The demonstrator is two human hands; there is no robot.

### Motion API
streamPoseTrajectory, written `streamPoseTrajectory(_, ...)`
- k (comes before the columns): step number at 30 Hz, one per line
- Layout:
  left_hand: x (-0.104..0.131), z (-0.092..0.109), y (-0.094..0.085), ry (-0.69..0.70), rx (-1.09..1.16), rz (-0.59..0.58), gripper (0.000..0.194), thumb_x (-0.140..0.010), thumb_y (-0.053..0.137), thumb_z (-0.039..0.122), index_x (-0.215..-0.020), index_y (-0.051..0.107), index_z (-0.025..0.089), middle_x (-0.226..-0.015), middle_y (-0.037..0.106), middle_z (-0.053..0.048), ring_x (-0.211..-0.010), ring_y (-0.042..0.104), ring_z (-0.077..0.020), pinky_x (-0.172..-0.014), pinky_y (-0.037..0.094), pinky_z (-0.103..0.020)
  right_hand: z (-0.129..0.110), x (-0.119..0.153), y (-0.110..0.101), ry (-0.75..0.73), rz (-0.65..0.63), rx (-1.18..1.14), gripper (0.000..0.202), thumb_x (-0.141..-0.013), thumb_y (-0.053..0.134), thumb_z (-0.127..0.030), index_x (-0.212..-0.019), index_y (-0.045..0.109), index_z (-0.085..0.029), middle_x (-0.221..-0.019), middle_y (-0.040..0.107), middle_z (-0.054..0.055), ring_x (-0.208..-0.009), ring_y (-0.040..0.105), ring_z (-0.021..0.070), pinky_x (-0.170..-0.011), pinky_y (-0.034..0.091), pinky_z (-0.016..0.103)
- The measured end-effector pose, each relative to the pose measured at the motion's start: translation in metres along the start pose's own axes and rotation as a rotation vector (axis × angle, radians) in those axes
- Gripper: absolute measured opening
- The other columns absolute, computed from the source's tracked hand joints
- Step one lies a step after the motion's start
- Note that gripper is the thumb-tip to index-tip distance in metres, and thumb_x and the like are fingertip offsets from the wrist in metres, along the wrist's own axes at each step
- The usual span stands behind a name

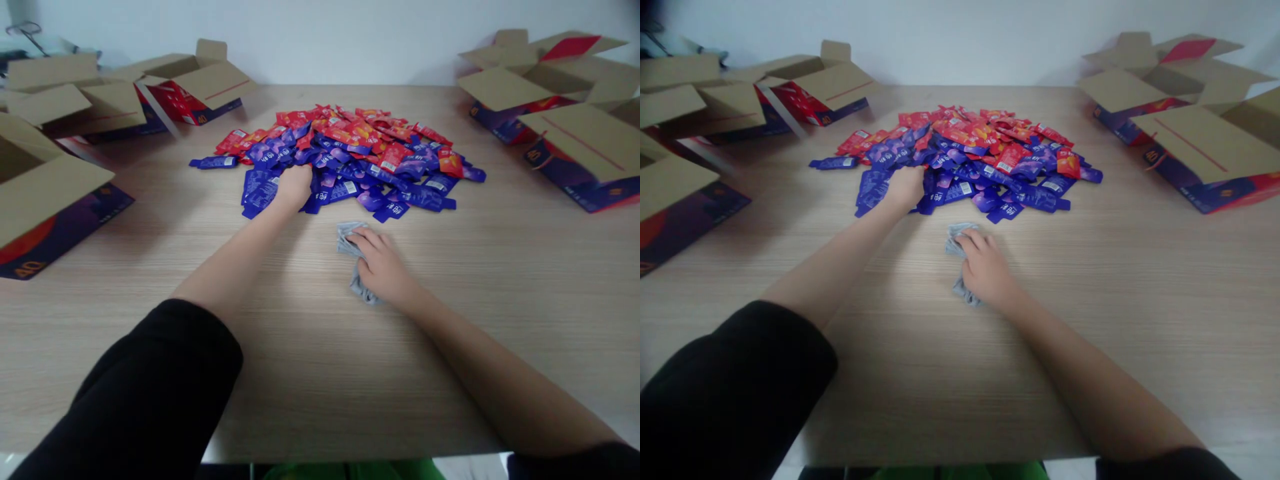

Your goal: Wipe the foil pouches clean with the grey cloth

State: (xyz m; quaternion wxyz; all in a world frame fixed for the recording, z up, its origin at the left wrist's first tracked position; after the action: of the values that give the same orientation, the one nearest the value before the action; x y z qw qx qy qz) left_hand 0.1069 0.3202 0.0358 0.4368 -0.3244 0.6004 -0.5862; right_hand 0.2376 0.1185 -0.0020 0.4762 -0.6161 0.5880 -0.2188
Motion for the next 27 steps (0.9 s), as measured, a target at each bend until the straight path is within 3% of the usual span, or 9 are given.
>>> streamPoseTrajectory(4,0.063,0.013,-0.002,0.092,0.038,0.009,0.059,-0.1,0.044,0.005,-0.157,0.048,0.018,-0.144,0.067,-0.015,-0.126,0.069,-0.0287,-0.104,0.055,-0.04,0.012,0.012,-0.012,0.034,0.071,-0.056,0.055,-0.083,0.045,-0.007,-0.134,0.065,-0.018,-0.144,0.062,0.016,-0.136,0.054,0.0343,-0.118,0.042,0.061)
streamPoseTrajectory(7,0.134,0.029,-0.007,0.396,0.264,0.068,0.051,-0.104,0.043,0.011,-0.153,0.053,0.023,-0.152,0.061,-0.009,-0.139,0.06,-0.0209,-0.116,0.049,-0.037,0.017,0.03,-0.028,0.065,0.156,-0.098,0.055,-0.083,0.045,-0.007,-0.133,0.065,-0.019,-0.141,0.062,0.015,-0.136,0.054,0.0329,-0.119,0.042,0.06)
streamPoseTrajectory(10,0.204,0.043,0.003,0.699,0.39,-0.052,0.048,-0.107,0.044,0.015,-0.152,0.053,0.028,-0.153,0.061,-0.004,-0.147,0.051,-0.0167,-0.122,0.044,-0.039,0.014,0.05,-0.038,0.075,0.206,-0.117,0.052,-0.083,0.047,-0.007,-0.131,0.065,-0.019,-0.139,0.063,0.015,-0.136,0.056,0.0314,-0.119,0.043,0.057)
streamPoseTrajectory(13,0.247,0.051,0.013,0.821,0.38,-0.093,0.044,-0.108,0.044,0.016,-0.149,0.057,0.024,-0.152,0.061,-0.004,-0.151,0.045,-0.0195,-0.125,0.041,-0.043,0.003,0.067,-0.036,0.067,0.183,-0.118,0.051,-0.083,0.048,-0.006,-0.13,0.065,-0.019,-0.139,0.064,0.015,-0.134,0.057,0.0314,-0.116,0.046,0.057)
streamPoseTrajectory(17,0.266,0.066,0.014,0.78,0.268,-0.068,0.044,-0.107,0.046,0.017,-0.15,0.055,0.017,-0.154,0.059,-0.01,-0.149,0.047,-0.0285,-0.122,0.043,-0.052,-0.014,0.08,-0.025,0.05,0.084,-0.08,0.05,-0.083,0.048,-0.006,-0.128,0.066,-0.02,-0.14,0.064,0.015,-0.133,0.058,0.0333,-0.114,0.047,0.06)
streamPoseTrajectory(19,0.271,0.077,0.005,0.712,0.227,-0.068,0.046,-0.106,0.054,0.031,-0.146,0.058,0.01,-0.153,0.058,-0.016,-0.143,0.052,-0.0348,-0.117,0.047,-0.054,-0.013,0.084,-0.029,0.105,0.128,-0.093,0.05,-0.084,0.048,-0.008,-0.129,0.065,-0.021,-0.139,0.064,0.014,-0.133,0.058,0.0325,-0.115,0.046,0.06)
streamPoseTrajectory(21,0.275,0.087,-0.008,0.617,0.2,-0.095,0.066,-0.1,0.061,0.051,-0.14,0.06,-0.001,-0.145,0.06,-0.027,-0.131,0.059,-0.041,-0.105,0.055,-0.056,-0.009,0.086,-0.039,0.177,0.204,-0.114,0.049,-0.086,0.048,-0.01,-0.13,0.065,-0.024,-0.138,0.064,0.014,-0.133,0.058,0.0315,-0.116,0.045,0.06)
streamPoseTrajectory(23,0.277,0.096,-0.023,0.62,0.264,-0.116,0.066,-0.101,0.057,0.056,-0.137,0.062,0.001,-0.136,0.065,-0.025,-0.122,0.064,-0.0366,-0.099,0.058,-0.05,-0.004,0.089,-0.046,0.217,0.256,-0.123,0.046,-0.087,0.049,-0.013,-0.129,0.065,-0.026,-0.136,0.064,0.013,-0.132,0.059,0.0313,-0.117,0.044,0.06)
streamPoseTrajectory(27,0.26,0.081,-0.031,0.621,0.279,-0.054,0.038,-0.107,0.045,0.02,-0.139,0.062,0.009,-0.14,0.067,-0.017,-0.129,0.061,-0.0296,-0.106,0.052,-0.047,-0.001,0.095,-0.049,0.228,0.26,-0.133,0.043,-0.088,0.05,-0.015,-0.126,0.066,-0.025,-0.134,0.065,0.014,-0.13,0.06,0.0318,-0.115,0.045,0.062)
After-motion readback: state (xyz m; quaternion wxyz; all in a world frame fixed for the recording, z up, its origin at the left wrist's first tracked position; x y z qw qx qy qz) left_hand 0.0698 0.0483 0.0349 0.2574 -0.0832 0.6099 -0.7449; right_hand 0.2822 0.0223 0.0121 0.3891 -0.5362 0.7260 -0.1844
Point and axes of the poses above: each hand's wrist, its own x-axis away from the middle knuckle, its own y-axis out of the palm, z = x × y, the point moved 7 cm from there along -x, towards the middle knuckle
